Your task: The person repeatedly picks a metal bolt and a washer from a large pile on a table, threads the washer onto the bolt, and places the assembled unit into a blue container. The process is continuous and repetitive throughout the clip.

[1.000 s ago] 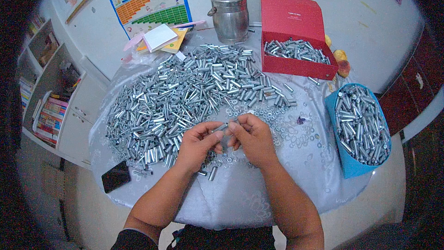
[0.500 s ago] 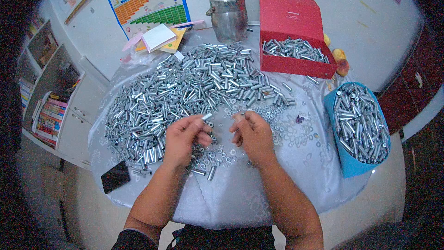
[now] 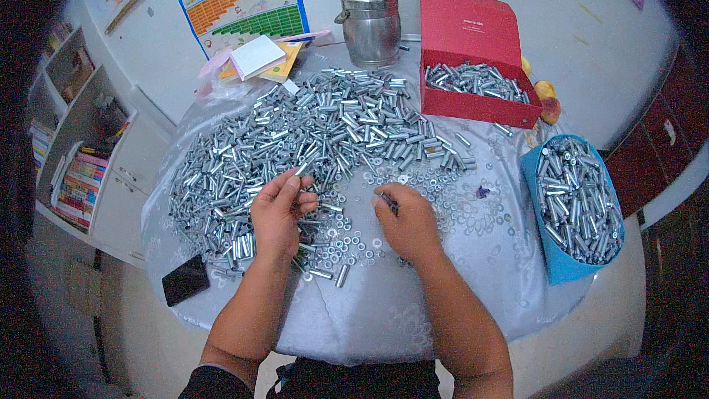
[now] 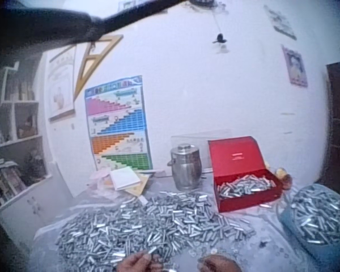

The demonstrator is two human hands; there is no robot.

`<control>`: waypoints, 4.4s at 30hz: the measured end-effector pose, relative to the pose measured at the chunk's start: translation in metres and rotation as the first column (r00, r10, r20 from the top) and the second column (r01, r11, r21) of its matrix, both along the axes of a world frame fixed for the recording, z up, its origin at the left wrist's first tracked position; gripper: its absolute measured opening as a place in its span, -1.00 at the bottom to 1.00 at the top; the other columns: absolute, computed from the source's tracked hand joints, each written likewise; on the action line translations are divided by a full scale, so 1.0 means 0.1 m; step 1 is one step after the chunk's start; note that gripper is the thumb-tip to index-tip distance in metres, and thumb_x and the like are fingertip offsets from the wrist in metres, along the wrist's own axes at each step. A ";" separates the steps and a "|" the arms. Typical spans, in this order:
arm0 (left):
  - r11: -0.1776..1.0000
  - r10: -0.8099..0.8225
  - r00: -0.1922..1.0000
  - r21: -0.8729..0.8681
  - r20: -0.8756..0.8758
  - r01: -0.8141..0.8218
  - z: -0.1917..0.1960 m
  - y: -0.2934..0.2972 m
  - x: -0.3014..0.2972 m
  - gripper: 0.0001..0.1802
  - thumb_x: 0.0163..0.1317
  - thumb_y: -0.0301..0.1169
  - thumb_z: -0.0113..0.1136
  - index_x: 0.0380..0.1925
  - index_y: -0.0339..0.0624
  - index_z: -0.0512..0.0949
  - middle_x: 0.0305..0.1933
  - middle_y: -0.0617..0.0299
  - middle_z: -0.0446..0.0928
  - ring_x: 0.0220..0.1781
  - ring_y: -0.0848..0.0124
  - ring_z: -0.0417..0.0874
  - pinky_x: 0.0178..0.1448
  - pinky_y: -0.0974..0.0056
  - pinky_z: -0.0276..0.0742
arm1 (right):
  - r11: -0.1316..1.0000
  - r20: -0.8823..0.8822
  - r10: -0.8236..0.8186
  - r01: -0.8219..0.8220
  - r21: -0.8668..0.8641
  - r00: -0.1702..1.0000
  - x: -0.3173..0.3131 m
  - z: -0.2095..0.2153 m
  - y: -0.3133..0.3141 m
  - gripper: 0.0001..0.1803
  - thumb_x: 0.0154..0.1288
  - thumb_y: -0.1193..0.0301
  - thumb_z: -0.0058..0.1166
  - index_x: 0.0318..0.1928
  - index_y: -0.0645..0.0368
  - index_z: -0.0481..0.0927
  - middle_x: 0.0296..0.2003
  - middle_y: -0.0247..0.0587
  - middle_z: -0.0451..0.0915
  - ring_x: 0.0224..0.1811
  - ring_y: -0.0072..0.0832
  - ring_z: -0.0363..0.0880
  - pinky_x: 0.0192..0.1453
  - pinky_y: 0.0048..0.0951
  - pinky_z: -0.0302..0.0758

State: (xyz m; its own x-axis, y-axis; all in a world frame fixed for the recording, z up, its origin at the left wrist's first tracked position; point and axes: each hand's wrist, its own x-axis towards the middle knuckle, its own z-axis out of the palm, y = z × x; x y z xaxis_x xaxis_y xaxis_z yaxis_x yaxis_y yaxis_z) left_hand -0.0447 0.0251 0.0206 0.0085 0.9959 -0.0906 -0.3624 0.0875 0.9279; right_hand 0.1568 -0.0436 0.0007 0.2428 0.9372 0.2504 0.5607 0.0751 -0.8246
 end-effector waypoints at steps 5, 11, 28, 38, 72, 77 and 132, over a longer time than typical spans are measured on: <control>1.000 -0.010 1.000 0.005 0.024 0.010 -0.04 0.00 0.01 -0.71 0.38 -0.46 0.17 0.04 -0.37 0.55 -0.16 0.01 0.69 -0.36 0.40 0.71 -0.31 0.37 0.69 | 0.995 0.449 0.097 -0.077 -0.064 0.888 -0.10 0.01 0.01 -0.76 0.22 0.31 0.23 -0.16 0.16 0.66 -0.22 -0.04 0.62 -0.13 -0.09 0.59 0.01 -0.14 0.51; 1.000 -0.023 0.999 0.003 0.036 0.022 -0.07 0.01 0.02 -0.72 0.37 -0.45 0.18 0.03 -0.34 0.57 -0.17 0.02 0.69 -0.38 0.40 0.71 -0.32 0.36 0.69 | 0.988 0.518 0.027 -0.102 0.117 0.855 -0.21 -0.05 0.22 -0.76 0.15 0.30 0.28 -0.25 0.17 0.64 -0.28 -0.05 0.61 -0.17 -0.10 0.58 -0.01 -0.12 0.50; 0.999 -0.046 0.997 0.009 0.060 0.046 -0.11 0.02 -0.01 -0.70 0.38 -0.42 0.19 0.03 -0.36 0.55 -0.18 0.02 0.70 -0.38 0.39 0.71 -0.30 0.33 0.71 | 0.991 0.339 0.088 -0.049 -0.121 0.937 -0.43 -0.10 0.75 -0.80 0.14 0.33 0.25 -0.24 0.12 0.68 -0.29 0.03 0.65 -0.18 0.02 0.62 -0.05 -0.04 0.54; 0.953 -0.281 0.951 -0.081 0.132 0.293 -0.07 -0.06 0.01 -0.72 0.43 -0.44 0.09 0.02 -0.43 0.53 -0.21 -0.01 0.67 -0.38 0.36 0.73 -0.31 0.34 0.72 | 0.996 -0.683 0.046 -0.085 -0.023 0.729 -0.22 0.06 0.35 -0.80 0.39 0.41 0.14 -0.11 0.29 0.59 -0.33 -0.23 0.67 -0.36 -0.59 0.60 -0.31 -0.56 0.53; 0.825 -0.512 0.804 -0.086 0.302 0.558 -0.16 -0.07 0.01 -0.74 0.42 -0.39 0.12 -0.07 -0.42 0.56 -0.32 0.04 0.68 -0.42 0.35 0.75 -0.36 0.36 0.73 | 0.993 -0.844 0.118 -0.078 0.090 0.523 -0.28 0.19 0.14 -0.85 0.43 0.47 0.08 -0.10 0.30 0.58 -0.36 -0.28 0.61 -0.45 -0.60 0.54 -0.33 -0.54 0.54; 0.795 -0.529 0.754 -0.084 0.389 0.601 -0.18 -0.05 0.00 -0.75 0.43 -0.39 0.12 -0.10 -0.41 0.57 -0.33 0.06 0.69 -0.42 0.36 0.75 -0.36 0.36 0.73 | 0.988 -0.818 0.152 -0.107 0.111 0.555 -0.27 0.16 0.15 -0.85 0.43 0.46 0.09 -0.12 0.30 0.59 -0.36 -0.29 0.61 -0.45 -0.62 0.53 -0.33 -0.57 0.52; 0.850 -0.483 0.806 -0.040 0.342 0.526 -0.16 -0.06 0.01 -0.77 0.42 -0.35 0.13 -0.15 -0.34 0.58 -0.34 0.07 0.68 -0.44 0.37 0.74 -0.36 0.34 0.72 | 0.972 -0.866 0.204 -0.197 0.125 0.457 -0.19 0.21 0.25 -0.84 0.37 0.49 0.13 -0.10 0.31 0.60 -0.40 -0.34 0.59 -0.45 -0.63 0.50 -0.36 -0.60 0.47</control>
State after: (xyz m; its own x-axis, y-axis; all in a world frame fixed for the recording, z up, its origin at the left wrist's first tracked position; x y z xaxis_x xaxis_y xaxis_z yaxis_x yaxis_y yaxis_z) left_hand -0.0436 0.0188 0.0051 0.5551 0.8227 -0.1222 -0.4974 0.4462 0.7440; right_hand 0.1375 -0.0187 0.0218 0.1440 0.9892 0.0281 -0.4738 0.0938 -0.8756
